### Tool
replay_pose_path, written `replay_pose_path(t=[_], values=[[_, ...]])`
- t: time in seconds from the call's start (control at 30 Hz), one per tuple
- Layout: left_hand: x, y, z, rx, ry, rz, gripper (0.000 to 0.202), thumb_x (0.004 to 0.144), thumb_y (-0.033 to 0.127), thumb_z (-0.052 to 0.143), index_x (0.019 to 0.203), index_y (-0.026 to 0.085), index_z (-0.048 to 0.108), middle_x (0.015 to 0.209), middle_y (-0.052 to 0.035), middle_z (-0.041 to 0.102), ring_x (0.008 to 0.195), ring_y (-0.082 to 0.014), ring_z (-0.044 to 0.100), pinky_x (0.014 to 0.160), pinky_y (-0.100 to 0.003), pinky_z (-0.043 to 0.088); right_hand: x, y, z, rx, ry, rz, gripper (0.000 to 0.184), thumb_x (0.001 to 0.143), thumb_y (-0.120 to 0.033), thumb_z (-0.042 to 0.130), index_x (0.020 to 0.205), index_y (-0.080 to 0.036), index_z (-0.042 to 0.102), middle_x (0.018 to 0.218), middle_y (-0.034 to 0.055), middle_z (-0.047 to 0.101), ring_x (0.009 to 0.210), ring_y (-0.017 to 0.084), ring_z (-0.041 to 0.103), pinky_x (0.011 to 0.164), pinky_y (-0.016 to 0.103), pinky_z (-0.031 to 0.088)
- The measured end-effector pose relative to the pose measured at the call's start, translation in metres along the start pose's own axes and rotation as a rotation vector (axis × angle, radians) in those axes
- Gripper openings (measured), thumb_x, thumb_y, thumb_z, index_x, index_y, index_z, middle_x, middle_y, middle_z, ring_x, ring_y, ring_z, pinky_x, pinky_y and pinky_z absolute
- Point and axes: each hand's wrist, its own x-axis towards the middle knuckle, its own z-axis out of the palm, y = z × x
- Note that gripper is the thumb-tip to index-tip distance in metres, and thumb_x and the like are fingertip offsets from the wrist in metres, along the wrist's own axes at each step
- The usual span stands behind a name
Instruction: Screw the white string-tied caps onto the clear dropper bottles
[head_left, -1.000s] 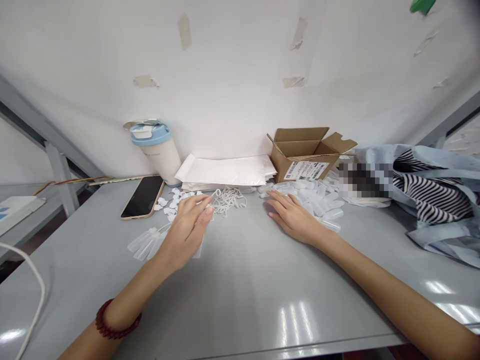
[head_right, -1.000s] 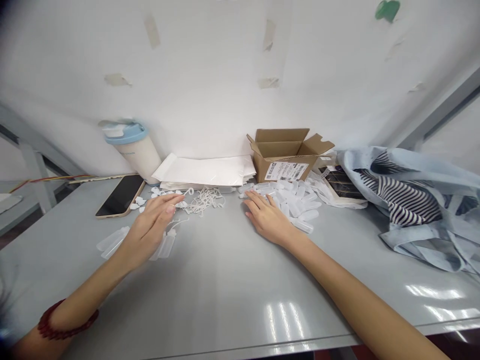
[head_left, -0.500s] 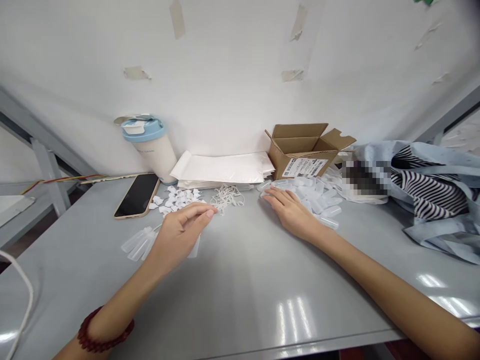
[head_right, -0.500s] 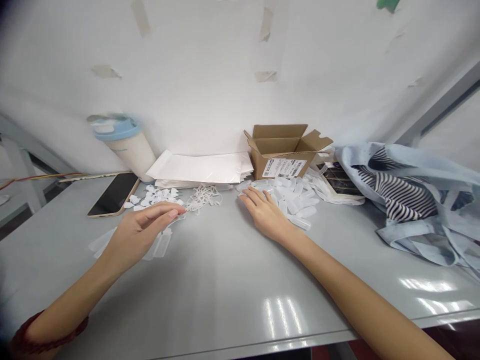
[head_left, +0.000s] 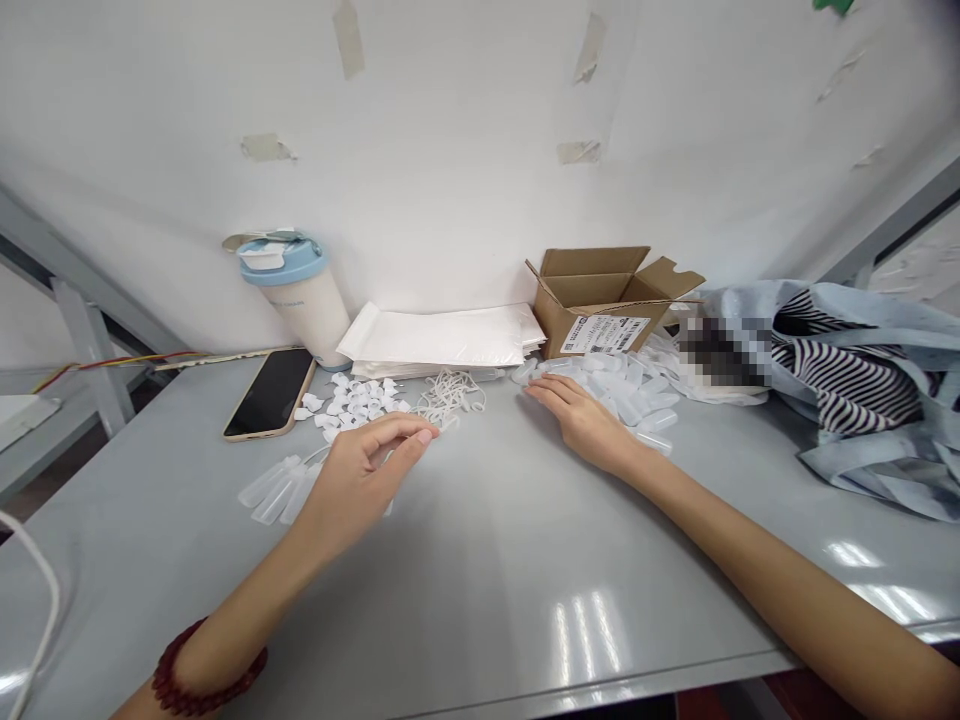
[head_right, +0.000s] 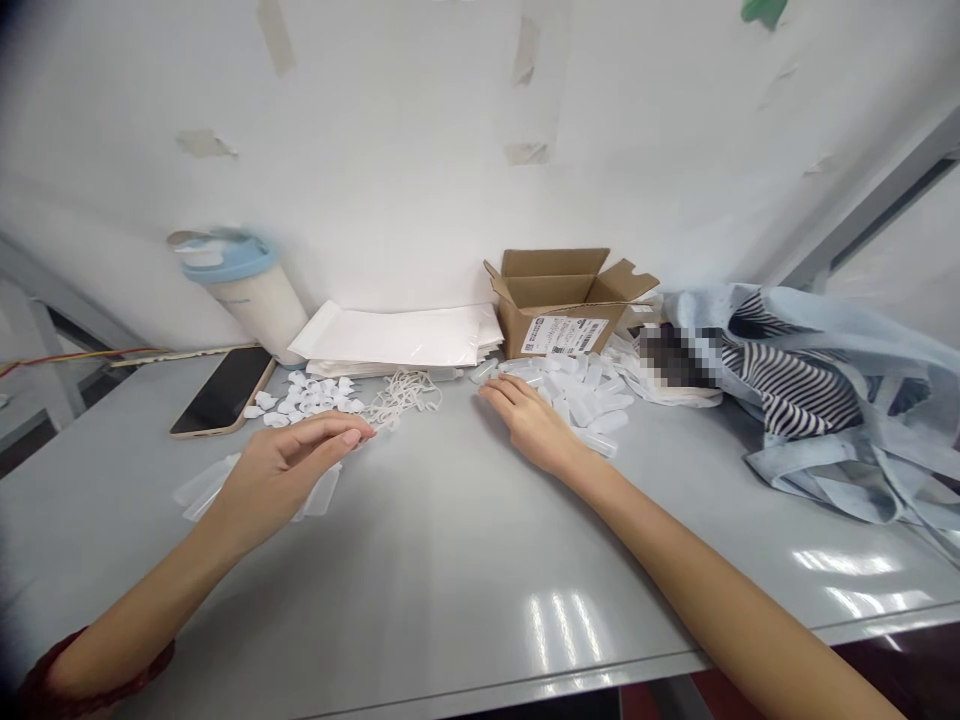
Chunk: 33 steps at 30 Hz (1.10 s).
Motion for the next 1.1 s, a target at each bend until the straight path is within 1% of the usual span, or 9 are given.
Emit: replay_pose_path(t=[0.1,0.17,0.27,0.33,0.47,0.63,0.77,0.93,1.1], values=[[-0.001,0.002,0.000,-0.004,0.001,0.007,0.026,0.085,0.044,0.054,0.084,0.024,0.070,0.093,-0.0001,0.069,0.084,-0.0182,0.060,0.064,-0.022,0.047,0.000,-0.002,-0.005,0.076,0.049,-0.015,0.063,0.069,0.012,0.032,0.120,-0.015,0.055,0.112,0.0138,0.063,0.111,0.026,0.054,0.091,0.045,0.050],[-0.001,0.002,0.000,-0.005,-0.003,0.002,0.026,0.085,0.044,0.053,0.085,0.024,0.070,0.094,-0.0005,0.069,0.084,-0.0184,0.060,0.061,-0.022,0.046,0.001,-0.003,-0.010,0.170,0.071,-0.028,0.060,0.071,0.010,0.033,0.120,-0.017,0.055,0.112,0.0129,0.063,0.107,0.025,0.056,0.088,0.043,0.052],[-0.001,0.002,0.000,-0.010,-0.014,-0.001,0.027,0.085,0.044,0.053,0.085,0.023,0.070,0.096,-0.0015,0.069,0.085,-0.0196,0.061,0.057,-0.022,0.046,0.001,-0.002,-0.013,0.278,0.063,-0.037,0.063,0.072,0.008,0.035,0.124,-0.020,0.055,0.126,0.0099,0.059,0.117,0.024,0.052,0.096,0.046,0.048],[-0.001,0.002,-0.001,-0.011,-0.015,0.014,0.027,0.085,0.044,0.053,0.085,0.023,0.070,0.097,-0.0020,0.069,0.088,-0.0207,0.061,0.060,-0.023,0.047,0.001,0.001,-0.012,0.264,0.019,-0.036,0.068,0.069,0.010,0.034,0.127,-0.020,0.054,0.135,0.0087,0.054,0.127,0.024,0.044,0.102,0.049,0.043],[-0.002,0.002,-0.001,-0.002,-0.016,0.041,0.026,0.085,0.043,0.053,0.085,0.023,0.070,0.098,-0.0019,0.070,0.091,-0.0213,0.062,0.072,-0.027,0.049,-0.001,0.003,-0.007,0.167,-0.078,-0.025,0.072,0.068,0.012,0.033,0.129,-0.019,0.053,0.131,0.0069,0.058,0.133,0.025,0.037,0.101,0.048,0.044],[-0.002,0.002,0.000,0.003,-0.015,0.052,0.027,0.085,0.043,0.052,0.084,0.023,0.070,0.096,-0.0023,0.070,0.088,-0.0215,0.062,0.078,-0.029,0.050,0.000,-0.007,-0.011,0.133,-0.043,-0.016,0.050,0.085,0.003,0.034,0.124,-0.020,0.056,0.116,0.0093,0.066,0.110,0.026,0.054,0.086,0.044,0.053],[-0.002,0.002,0.002,-0.010,-0.036,0.048,0.022,0.085,0.040,0.055,0.081,0.023,0.069,0.090,-0.0007,0.070,0.082,-0.0191,0.062,0.076,-0.028,0.050,0.001,-0.016,-0.012,0.171,0.014,0.008,0.032,0.092,-0.008,0.039,0.118,-0.015,0.056,0.107,0.0136,0.065,0.099,0.025,0.059,0.083,0.041,0.053],[-0.002,0.002,0.006,-0.045,-0.096,0.085,0.015,0.083,0.033,0.058,0.079,0.023,0.068,0.087,-0.0012,0.069,0.082,-0.0179,0.062,0.074,-0.026,0.050,0.000,-0.030,-0.016,0.228,-0.009,0.074,0.026,0.094,-0.017,0.044,0.117,-0.014,0.055,0.101,0.0137,0.066,0.092,0.025,0.062,0.077,0.040,0.055],[-0.004,0.001,0.010,-0.045,-0.145,0.062,0.015,0.083,0.032,0.057,0.080,0.022,0.067,0.084,-0.0012,0.068,0.080,-0.0175,0.061,0.071,-0.027,0.050,0.000,-0.045,-0.023,0.266,-0.064,0.035,0.024,0.093,-0.023,0.051,0.115,-0.018,0.056,0.096,0.0103,0.068,0.091,0.025,0.060,0.075,0.040,0.054]])
